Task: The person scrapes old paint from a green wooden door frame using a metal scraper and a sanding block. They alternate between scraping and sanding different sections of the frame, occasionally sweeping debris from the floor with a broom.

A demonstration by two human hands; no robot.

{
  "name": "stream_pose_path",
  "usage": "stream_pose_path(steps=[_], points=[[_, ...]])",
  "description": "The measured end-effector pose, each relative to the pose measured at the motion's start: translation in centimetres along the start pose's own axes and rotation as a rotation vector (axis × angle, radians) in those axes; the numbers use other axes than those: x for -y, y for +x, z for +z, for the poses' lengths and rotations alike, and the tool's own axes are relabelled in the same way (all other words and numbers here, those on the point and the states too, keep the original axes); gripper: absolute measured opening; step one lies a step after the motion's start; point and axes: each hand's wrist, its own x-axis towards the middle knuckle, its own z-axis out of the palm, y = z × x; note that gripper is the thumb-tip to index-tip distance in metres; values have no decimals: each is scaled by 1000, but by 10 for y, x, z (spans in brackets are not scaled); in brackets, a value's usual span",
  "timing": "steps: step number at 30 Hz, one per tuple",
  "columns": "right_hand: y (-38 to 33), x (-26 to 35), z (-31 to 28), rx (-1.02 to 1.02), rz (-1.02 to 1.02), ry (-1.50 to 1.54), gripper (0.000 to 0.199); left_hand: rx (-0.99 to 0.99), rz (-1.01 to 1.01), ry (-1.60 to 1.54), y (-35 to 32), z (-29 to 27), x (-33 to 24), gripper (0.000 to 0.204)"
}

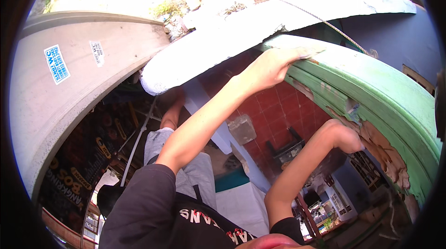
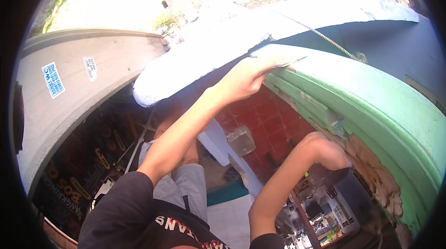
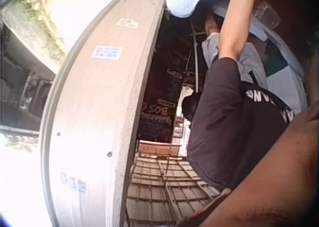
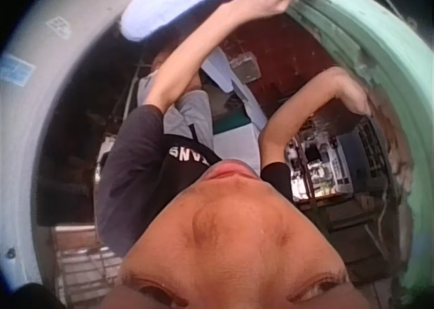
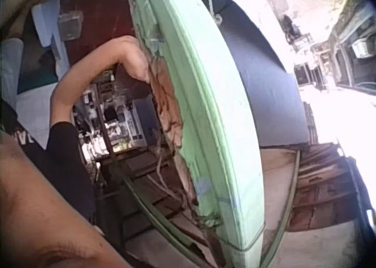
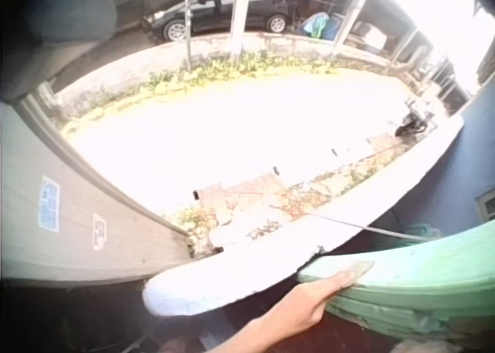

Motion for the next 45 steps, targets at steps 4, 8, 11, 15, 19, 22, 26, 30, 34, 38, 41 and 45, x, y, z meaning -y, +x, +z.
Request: stream_pose_path(steps=[4,8,11,15,19,22,26,30,34,38,41,45], points=[[-14,7,0,34,103,0,45,-3,125,-101,14,2,-34,65],[-23,16,4,-8,68,27,43,18,-60,87,-6,0,31,58],[-16,10,3,-4,69,9,44,-19,-304,160,-32,-2,65,56],[-4,-1,0,23,-17,30,46,-179,-115,131,-33,23,21,60],[-18,7,1,15,-4,-89,48,-279,-85,140,-27,54,-48,61],[-21,11,1,24,0,-63,48,-337,-5,258,-31,64,-21,64],[-23,15,8,-66,0,-24,45,-388,-231,318,-50,70,44,58],[-31,19,8,-69,49,-60,48,-353,-393,294,-72,51,105,48],[-24,10,8,-54,66,-33,49,-339,-301,302,-61,46,92,43],[-29,17,7,-24,34,0,48,-107,-221,-69,-20,17,42,53],[-30,18,7,-18,25,-39,50,-31,145,-27,12,1,5,50],[-33,18,6,8,-2,-30,50,23,108,52,5,-6,14,58]])
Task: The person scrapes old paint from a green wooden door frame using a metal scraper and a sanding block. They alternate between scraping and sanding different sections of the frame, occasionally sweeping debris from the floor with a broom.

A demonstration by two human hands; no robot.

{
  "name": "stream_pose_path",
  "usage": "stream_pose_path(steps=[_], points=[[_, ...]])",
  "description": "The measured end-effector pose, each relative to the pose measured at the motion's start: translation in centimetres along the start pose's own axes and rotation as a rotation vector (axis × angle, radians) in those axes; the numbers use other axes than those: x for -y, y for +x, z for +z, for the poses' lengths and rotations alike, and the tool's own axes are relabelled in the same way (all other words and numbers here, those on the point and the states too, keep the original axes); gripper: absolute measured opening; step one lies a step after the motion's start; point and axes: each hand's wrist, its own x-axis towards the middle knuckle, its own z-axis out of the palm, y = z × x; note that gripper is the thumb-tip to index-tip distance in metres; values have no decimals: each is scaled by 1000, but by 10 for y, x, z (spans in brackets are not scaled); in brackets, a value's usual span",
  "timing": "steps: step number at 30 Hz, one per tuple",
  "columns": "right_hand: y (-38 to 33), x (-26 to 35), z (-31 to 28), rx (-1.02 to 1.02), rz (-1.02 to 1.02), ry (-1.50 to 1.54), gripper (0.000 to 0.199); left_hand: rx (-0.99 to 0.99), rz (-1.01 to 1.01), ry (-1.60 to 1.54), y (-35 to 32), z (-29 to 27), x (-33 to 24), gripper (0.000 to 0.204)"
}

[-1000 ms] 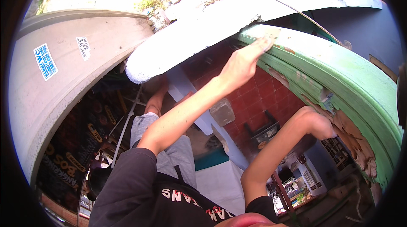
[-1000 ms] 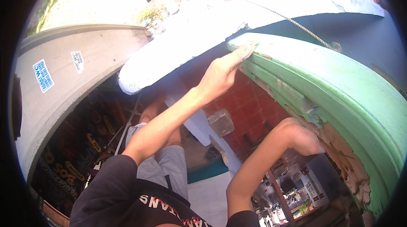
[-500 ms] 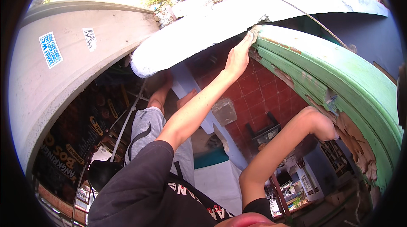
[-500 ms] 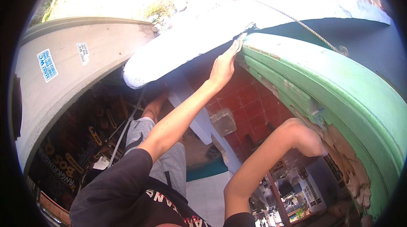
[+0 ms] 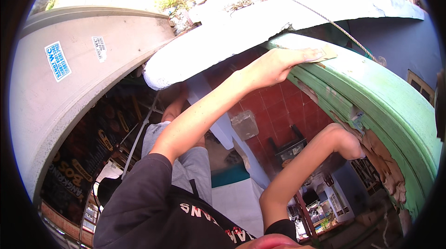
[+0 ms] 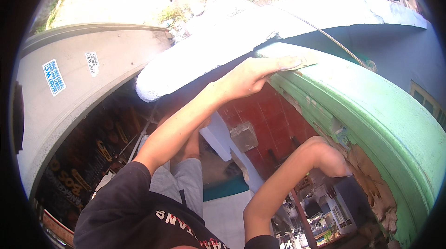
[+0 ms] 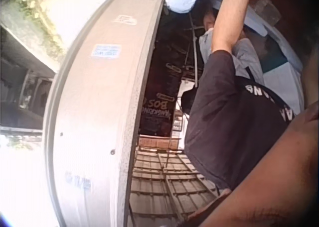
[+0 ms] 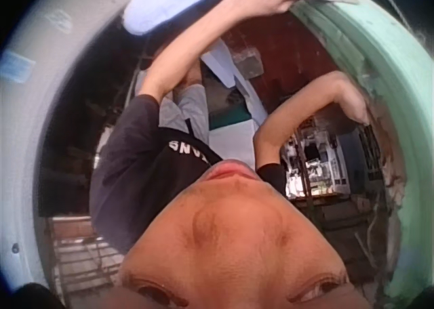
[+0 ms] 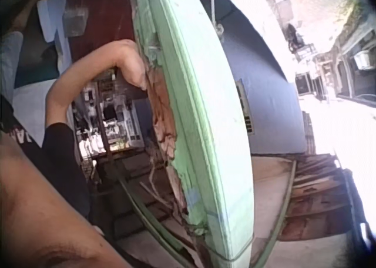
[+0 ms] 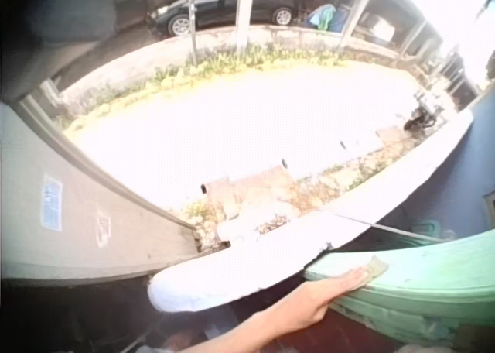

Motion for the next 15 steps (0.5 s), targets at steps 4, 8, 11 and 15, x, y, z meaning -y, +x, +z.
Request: stream_pose_path(steps=[4,8,11,15], points=[[1,2,-3,19,-15,-55,52,166,-303,237,-20,-3,65,62],[18,-16,-5,-63,-32,-36,49,408,-456,416,-1,-14,75,66],[12,-8,-2,-125,-21,-49,44,497,-541,494,8,-12,71,74],[7,-6,1,-144,20,-58,37,596,-621,483,13,-2,108,75]])
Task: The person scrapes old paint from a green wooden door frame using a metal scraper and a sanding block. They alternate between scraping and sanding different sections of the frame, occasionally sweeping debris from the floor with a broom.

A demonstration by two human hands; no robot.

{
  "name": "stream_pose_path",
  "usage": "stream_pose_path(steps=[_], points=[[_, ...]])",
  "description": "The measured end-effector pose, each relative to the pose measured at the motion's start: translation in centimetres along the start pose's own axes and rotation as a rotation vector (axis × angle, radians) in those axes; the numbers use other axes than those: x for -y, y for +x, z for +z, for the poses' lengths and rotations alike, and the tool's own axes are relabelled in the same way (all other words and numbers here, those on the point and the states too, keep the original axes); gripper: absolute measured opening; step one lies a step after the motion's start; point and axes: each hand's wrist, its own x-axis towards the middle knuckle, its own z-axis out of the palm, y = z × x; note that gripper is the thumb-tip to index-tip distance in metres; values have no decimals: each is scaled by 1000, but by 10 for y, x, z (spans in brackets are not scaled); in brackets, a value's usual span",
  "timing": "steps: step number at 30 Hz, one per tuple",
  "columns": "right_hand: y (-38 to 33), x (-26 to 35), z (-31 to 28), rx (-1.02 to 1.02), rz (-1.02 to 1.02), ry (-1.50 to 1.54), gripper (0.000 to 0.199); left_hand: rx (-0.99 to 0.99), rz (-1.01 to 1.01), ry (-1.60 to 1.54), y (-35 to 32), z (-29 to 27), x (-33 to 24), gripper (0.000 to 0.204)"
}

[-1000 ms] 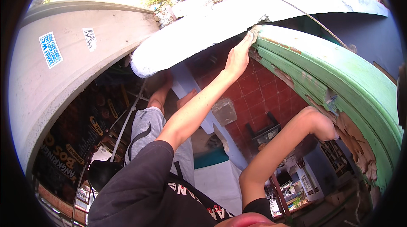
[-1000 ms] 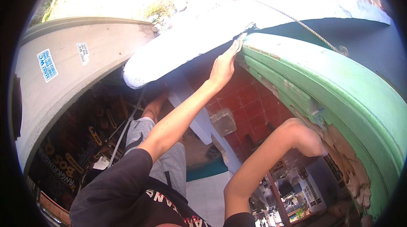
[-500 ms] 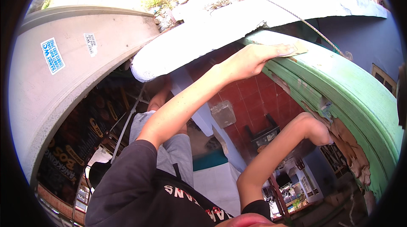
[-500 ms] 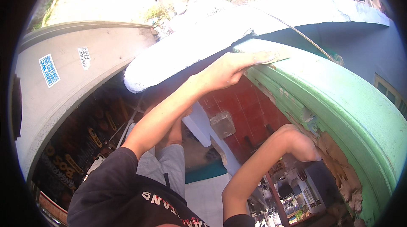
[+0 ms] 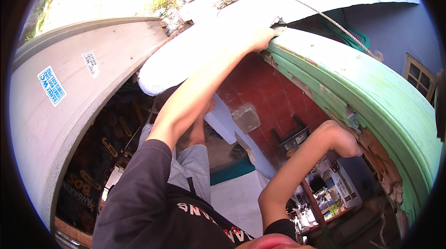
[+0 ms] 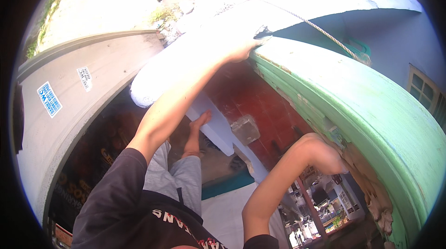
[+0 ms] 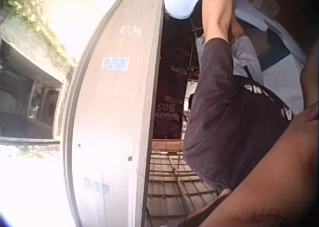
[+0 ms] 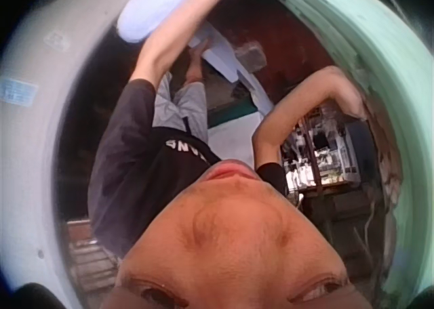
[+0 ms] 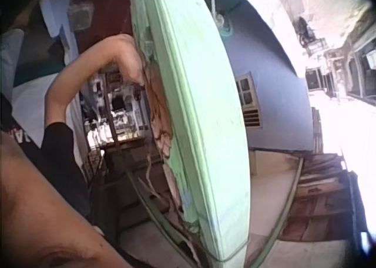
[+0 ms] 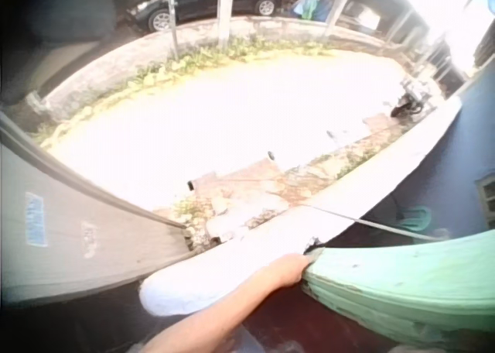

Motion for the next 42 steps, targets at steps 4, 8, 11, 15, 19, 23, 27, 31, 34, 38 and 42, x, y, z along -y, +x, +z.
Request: stream_pose_path(steps=[4,8,11,15,19,23,27,31,34,38,42], points=[[4,-3,0,-43,20,-23,35,-99,230,-245,0,-12,-14,65],[4,-3,-1,-24,-12,11,38,-325,684,-434,-44,-65,-106,45],[3,0,-4,24,-25,-43,42,-373,741,-560,-67,-78,-133,54],[-1,2,-3,61,-65,-64,48,-206,448,-369,-52,-58,-85,56],[-13,8,1,-33,8,-54,50,-221,386,-365,-55,-45,-65,59],[-3,2,-4,104,-49,-58,49,-345,647,-569,-80,-77,-134,59],[-13,4,-15,374,-220,-250,54,-497,732,-525,-117,-102,-204,57],[-38,35,-1,142,101,-73,56,-372,593,-456,-97,-86,-162,62],[-13,10,-5,145,-45,-48,50,-258,434,-311,-66,-62,-94,62],[-4,1,-10,215,-78,-61,54,-132,376,-352,-47,-61,-70,62],[-12,4,-6,229,-49,-100,54,-135,588,-557,-47,-89,-120,54]])
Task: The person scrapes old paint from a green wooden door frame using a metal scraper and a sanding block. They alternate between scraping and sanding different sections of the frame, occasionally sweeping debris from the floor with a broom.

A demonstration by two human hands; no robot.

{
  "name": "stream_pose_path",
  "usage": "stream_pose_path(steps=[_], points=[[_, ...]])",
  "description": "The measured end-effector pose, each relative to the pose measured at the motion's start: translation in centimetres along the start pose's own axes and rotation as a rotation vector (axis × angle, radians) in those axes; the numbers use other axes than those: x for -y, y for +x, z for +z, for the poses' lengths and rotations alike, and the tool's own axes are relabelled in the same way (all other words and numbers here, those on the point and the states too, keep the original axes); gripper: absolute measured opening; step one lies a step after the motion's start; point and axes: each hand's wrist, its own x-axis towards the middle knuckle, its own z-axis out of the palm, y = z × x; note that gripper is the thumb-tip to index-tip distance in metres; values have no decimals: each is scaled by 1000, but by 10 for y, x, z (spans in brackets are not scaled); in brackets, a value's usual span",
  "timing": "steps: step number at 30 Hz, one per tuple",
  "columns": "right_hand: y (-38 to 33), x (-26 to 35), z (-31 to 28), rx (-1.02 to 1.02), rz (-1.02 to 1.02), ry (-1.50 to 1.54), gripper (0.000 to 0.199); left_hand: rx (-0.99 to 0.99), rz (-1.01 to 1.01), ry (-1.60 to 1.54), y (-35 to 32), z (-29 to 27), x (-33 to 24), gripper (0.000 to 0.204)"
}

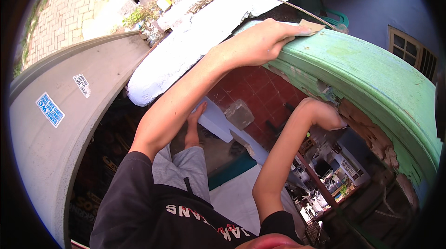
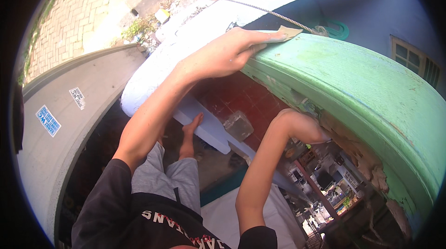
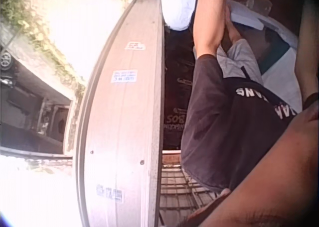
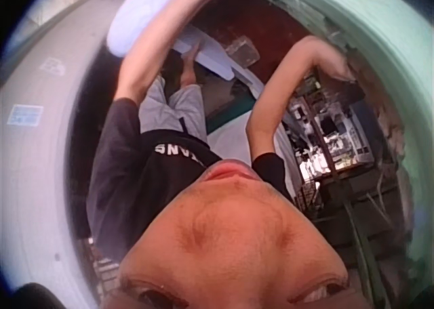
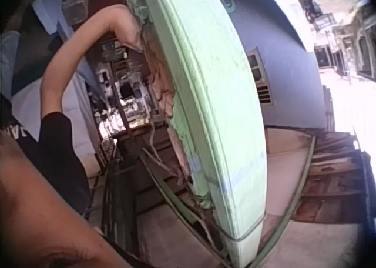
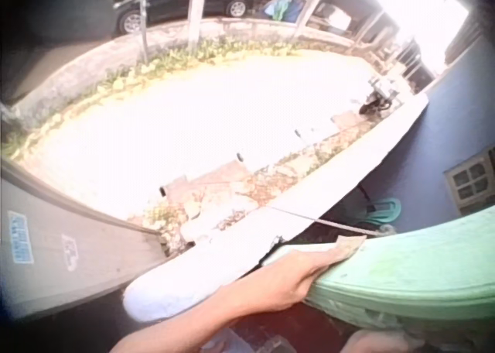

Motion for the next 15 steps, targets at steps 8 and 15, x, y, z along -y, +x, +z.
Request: stream_pose_path(steps=[8,15], points=[[5,0,-2,-13,46,19,55,-22,132,34,17,7,-49,59],[1,1,-1,-27,-92,-23,54,75,-197,310,26,-3,18,52]])
